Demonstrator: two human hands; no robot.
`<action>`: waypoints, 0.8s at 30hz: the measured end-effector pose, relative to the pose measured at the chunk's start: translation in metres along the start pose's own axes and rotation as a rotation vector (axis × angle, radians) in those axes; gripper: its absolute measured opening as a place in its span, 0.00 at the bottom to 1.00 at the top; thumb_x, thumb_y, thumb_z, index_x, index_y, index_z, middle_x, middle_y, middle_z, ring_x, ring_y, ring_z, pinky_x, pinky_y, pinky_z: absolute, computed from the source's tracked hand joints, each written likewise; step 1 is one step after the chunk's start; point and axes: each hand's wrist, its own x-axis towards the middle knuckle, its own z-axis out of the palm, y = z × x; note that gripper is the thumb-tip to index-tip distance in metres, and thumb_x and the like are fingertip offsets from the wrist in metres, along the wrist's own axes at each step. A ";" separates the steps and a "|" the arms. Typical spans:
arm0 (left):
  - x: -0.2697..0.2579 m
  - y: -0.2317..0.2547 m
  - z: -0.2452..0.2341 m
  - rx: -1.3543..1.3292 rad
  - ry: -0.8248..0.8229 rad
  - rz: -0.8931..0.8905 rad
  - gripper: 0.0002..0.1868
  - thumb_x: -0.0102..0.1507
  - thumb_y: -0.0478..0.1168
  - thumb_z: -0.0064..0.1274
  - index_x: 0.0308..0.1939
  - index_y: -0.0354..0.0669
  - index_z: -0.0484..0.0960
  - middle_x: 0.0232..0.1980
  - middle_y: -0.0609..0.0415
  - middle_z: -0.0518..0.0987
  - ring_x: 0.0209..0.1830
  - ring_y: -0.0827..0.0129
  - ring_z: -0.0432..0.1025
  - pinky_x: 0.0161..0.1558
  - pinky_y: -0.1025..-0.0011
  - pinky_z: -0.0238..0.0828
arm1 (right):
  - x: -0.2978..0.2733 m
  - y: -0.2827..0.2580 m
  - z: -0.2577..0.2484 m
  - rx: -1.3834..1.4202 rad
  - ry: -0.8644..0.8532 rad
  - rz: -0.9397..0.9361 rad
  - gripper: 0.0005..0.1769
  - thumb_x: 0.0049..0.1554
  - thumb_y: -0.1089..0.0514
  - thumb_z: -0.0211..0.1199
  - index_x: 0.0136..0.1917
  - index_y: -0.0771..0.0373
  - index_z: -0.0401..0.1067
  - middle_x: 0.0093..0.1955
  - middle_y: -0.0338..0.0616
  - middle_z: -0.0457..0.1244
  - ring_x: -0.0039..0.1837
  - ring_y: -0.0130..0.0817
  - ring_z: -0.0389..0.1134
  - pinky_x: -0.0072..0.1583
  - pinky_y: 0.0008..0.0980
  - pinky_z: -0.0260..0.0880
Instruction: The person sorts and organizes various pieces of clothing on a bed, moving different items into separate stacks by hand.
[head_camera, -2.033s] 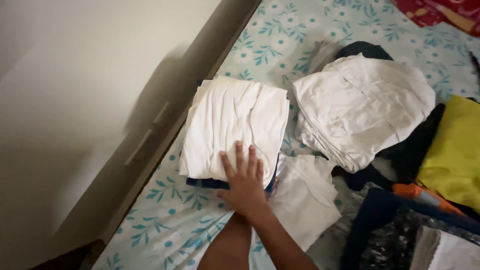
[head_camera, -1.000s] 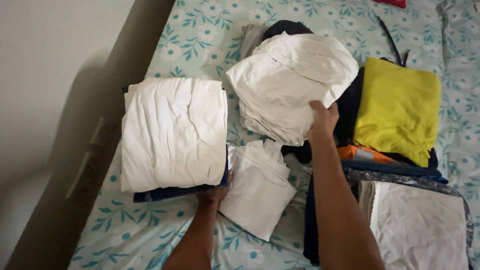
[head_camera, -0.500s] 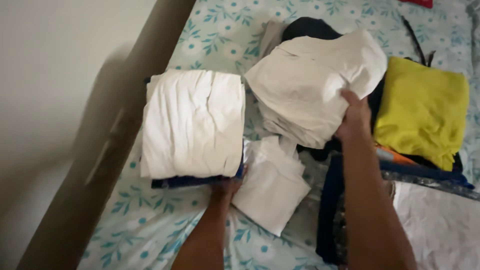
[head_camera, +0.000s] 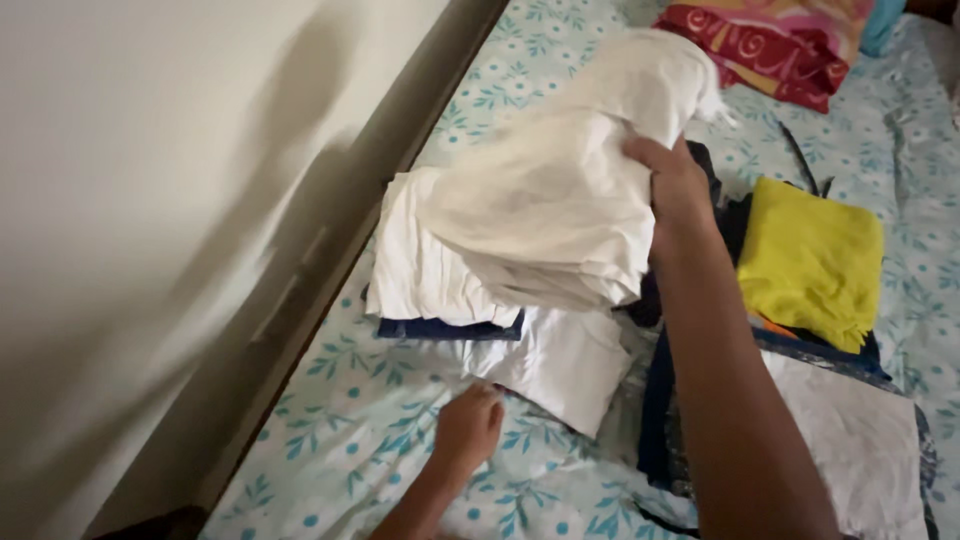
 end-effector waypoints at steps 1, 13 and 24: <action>-0.004 0.008 -0.024 -0.010 0.120 0.026 0.10 0.63 0.40 0.52 0.43 0.39 0.84 0.46 0.43 0.84 0.46 0.47 0.78 0.50 0.54 0.73 | 0.006 0.007 0.003 0.024 -0.068 -0.010 0.38 0.56 0.65 0.62 0.78 0.63 0.59 0.66 0.52 0.65 0.62 0.45 0.71 0.62 0.42 0.76; 0.085 0.013 -0.146 0.165 0.539 0.155 0.15 0.67 0.35 0.48 0.58 0.40 0.80 0.63 0.48 0.80 0.69 0.52 0.70 0.68 0.50 0.62 | 0.006 0.310 -0.024 -1.236 0.307 -0.300 0.32 0.64 0.52 0.62 0.77 0.64 0.59 0.72 0.63 0.52 0.69 0.57 0.53 0.66 0.63 0.53; 0.183 -0.066 -0.038 0.429 0.267 -0.120 0.39 0.63 0.65 0.49 0.77 0.65 0.64 0.84 0.57 0.49 0.84 0.46 0.39 0.71 0.26 0.28 | 0.008 0.292 0.014 -1.410 0.067 -0.076 0.38 0.63 0.40 0.51 0.84 0.38 0.47 0.87 0.48 0.32 0.85 0.54 0.29 0.75 0.74 0.30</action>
